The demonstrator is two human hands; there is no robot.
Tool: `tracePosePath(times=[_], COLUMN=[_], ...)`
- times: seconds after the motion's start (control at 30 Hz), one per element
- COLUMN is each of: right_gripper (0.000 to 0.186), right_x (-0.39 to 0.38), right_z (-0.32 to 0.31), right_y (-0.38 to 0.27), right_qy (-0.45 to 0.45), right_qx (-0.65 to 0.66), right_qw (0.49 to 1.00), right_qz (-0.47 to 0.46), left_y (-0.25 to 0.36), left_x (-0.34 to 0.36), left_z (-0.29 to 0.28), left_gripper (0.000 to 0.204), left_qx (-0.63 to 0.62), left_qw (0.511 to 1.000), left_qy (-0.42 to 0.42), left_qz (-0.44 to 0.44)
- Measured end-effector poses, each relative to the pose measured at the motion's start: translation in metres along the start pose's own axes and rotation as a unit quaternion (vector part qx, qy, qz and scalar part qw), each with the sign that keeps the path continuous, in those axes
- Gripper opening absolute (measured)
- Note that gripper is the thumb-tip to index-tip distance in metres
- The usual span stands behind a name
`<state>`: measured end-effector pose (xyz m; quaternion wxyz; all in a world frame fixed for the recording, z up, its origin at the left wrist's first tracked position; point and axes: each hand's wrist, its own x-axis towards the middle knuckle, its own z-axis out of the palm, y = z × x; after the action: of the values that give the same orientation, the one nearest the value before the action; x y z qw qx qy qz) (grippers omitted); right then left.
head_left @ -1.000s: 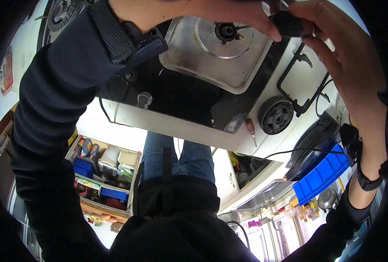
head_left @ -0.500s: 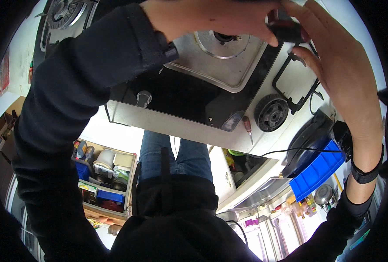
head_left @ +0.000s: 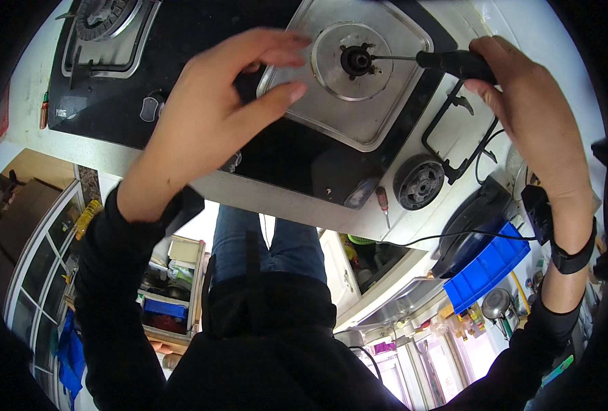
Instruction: The person uses a screwdriver to adjust and tighten components inside a gas stove burner. They then place the burner cap back on the stove and turn the control knob. Finally, they gather tools into a blue tray and move it away from the stove.
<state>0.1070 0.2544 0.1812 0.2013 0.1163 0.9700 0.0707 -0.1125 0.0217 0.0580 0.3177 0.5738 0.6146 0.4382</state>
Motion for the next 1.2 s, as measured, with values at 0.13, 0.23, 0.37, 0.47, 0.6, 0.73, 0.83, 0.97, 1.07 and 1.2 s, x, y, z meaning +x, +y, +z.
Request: tracePosePath(times=[0.13, 0.23, 0.37, 0.47, 0.6, 0.73, 0.83, 0.97, 1.07, 1.2], right_gripper=[0.037, 0.040, 0.041, 0.041, 0.038, 0.037, 0.035, 0.037, 0.042, 0.036], right_x=[0.005, 0.010, 0.023, 0.027, 0.027, 0.034, 0.042, 0.042, 0.024, -0.050], right_z=[-0.006, -0.012, -0.015, -0.016, -0.015, -0.020, -0.024, -0.025, -0.029, -0.031], right_y=[-0.017, -0.034, -0.035, -0.029, -0.029, -0.030, -0.033, -0.042, -0.040, -0.036], right_qy=[-0.028, -0.011, -0.063, -0.123, -0.123, -0.125, -0.143, -0.108, -0.078, 0.047], right_qx=[0.006, -0.036, -0.107, -0.045, 0.035, 0.086, 0.129, 0.165, 0.206, 0.321], right_qw=[0.999, 0.999, 0.990, 0.991, 0.991, 0.988, 0.979, 0.975, 0.965, 0.918], right_qz=[0.018, -0.029, -0.068, -0.004, 0.028, 0.041, 0.064, 0.100, 0.145, 0.226], left_y=[0.016, 0.029, 0.040, 0.043, 0.039, 0.033, 0.030, 0.021, 0.008, -0.003], left_x=[-0.043, -0.087, -0.137, -0.156, -0.161, -0.159, -0.158, -0.163, -0.169, -0.172], left_z=[-0.009, -0.002, 0.022, 0.033, 0.031, 0.017, 0.006, -0.007, -0.014, -0.014], left_gripper=[0.028, 0.020, 0.033, 0.032, 0.033, 0.034, 0.033, 0.031, 0.030, 0.032], left_qx=[-0.147, -0.075, -0.086, -0.104, -0.127, -0.117, -0.105, -0.063, -0.051, -0.051], left_qw=[0.982, 0.989, 0.974, 0.963, 0.964, 0.966, 0.971, 0.975, 0.974, 0.972], left_qy=[0.022, 0.001, -0.091, -0.135, -0.107, -0.104, -0.087, -0.086, -0.078, -0.089], left_qz=[-0.119, -0.130, -0.187, -0.210, -0.206, -0.207, -0.195, -0.196, -0.207, -0.212])
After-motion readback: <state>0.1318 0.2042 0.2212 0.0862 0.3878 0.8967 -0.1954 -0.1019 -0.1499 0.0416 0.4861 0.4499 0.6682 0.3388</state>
